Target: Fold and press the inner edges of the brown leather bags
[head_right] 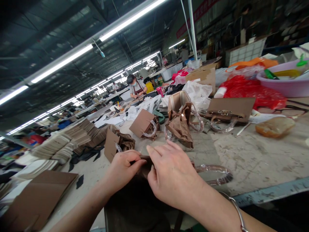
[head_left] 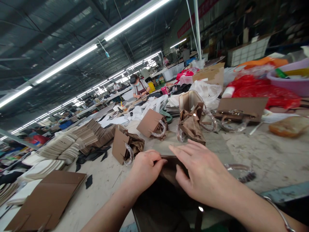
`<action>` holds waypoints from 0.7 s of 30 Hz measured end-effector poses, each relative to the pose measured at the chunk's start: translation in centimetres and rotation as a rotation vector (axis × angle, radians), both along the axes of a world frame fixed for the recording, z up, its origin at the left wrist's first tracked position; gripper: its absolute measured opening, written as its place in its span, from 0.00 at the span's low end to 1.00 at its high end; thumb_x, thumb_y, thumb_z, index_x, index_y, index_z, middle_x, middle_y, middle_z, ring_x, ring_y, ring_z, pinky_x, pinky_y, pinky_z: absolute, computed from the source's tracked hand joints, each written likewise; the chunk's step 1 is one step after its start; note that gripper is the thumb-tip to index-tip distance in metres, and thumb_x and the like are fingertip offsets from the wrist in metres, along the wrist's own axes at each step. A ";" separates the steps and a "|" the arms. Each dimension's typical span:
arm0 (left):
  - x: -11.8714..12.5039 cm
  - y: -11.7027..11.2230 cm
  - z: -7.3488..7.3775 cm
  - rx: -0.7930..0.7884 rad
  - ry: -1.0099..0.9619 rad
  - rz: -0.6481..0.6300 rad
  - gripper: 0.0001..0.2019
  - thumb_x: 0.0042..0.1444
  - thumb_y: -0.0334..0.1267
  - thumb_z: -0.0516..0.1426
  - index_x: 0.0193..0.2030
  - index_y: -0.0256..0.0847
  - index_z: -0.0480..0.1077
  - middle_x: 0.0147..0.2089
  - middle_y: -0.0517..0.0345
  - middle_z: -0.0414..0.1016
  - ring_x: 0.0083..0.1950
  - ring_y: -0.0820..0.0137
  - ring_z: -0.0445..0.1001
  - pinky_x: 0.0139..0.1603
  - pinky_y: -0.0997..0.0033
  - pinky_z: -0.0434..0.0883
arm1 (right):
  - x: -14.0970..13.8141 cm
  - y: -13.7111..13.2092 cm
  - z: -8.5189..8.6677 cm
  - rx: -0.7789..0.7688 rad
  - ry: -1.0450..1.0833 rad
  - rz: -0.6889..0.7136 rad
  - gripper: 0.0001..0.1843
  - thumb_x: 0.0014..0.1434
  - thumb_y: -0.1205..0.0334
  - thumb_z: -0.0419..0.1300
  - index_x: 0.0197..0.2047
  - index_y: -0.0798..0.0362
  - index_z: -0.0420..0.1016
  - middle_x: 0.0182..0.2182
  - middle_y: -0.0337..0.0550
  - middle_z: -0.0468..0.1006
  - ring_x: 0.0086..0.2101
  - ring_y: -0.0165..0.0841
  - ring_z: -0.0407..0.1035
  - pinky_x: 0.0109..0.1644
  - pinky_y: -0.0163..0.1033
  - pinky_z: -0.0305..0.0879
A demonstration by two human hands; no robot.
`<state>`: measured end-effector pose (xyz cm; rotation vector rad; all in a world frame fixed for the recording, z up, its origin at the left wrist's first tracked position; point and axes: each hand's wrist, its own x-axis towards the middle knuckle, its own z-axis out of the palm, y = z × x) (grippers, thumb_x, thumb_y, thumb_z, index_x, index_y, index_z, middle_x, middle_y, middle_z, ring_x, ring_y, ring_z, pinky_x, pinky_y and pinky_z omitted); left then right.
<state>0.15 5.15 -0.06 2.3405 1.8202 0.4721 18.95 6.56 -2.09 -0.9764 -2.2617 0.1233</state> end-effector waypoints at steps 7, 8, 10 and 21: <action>-0.1 -0.2 0.7 -0.021 0.029 -0.014 0.14 0.56 0.39 0.57 0.21 0.38 0.66 0.25 0.62 0.69 0.30 0.75 0.67 0.31 0.76 0.60 | -0.8 1.3 -1.0 0.017 -0.155 -0.057 0.10 0.60 0.60 0.56 0.27 0.49 0.73 0.25 0.39 0.74 0.29 0.36 0.67 0.34 0.41 0.56; -0.2 -0.3 1.0 -0.042 0.025 -0.034 0.14 0.55 0.40 0.58 0.21 0.38 0.67 0.26 0.62 0.69 0.31 0.74 0.68 0.32 0.76 0.61 | -0.8 1.4 -1.0 0.027 -0.151 -0.051 0.11 0.60 0.60 0.56 0.26 0.49 0.72 0.25 0.38 0.74 0.29 0.36 0.67 0.34 0.41 0.55; -0.6 -0.6 1.8 -0.119 0.008 -0.091 0.10 0.52 0.42 0.60 0.25 0.39 0.71 0.28 0.62 0.72 0.32 0.74 0.70 0.34 0.76 0.63 | -0.8 1.4 -1.0 0.048 -0.131 -0.042 0.11 0.59 0.61 0.57 0.25 0.49 0.71 0.25 0.38 0.73 0.29 0.35 0.66 0.34 0.40 0.53; -2.1 -1.3 2.2 -0.119 -0.227 -0.035 0.10 0.47 0.42 0.64 0.37 0.44 0.77 0.55 0.54 0.72 0.54 0.63 0.72 0.57 0.68 0.66 | 0.8 2.0 -1.0 0.089 -0.151 -0.089 0.12 0.60 0.62 0.55 0.25 0.51 0.70 0.25 0.39 0.73 0.27 0.33 0.64 0.33 0.39 0.51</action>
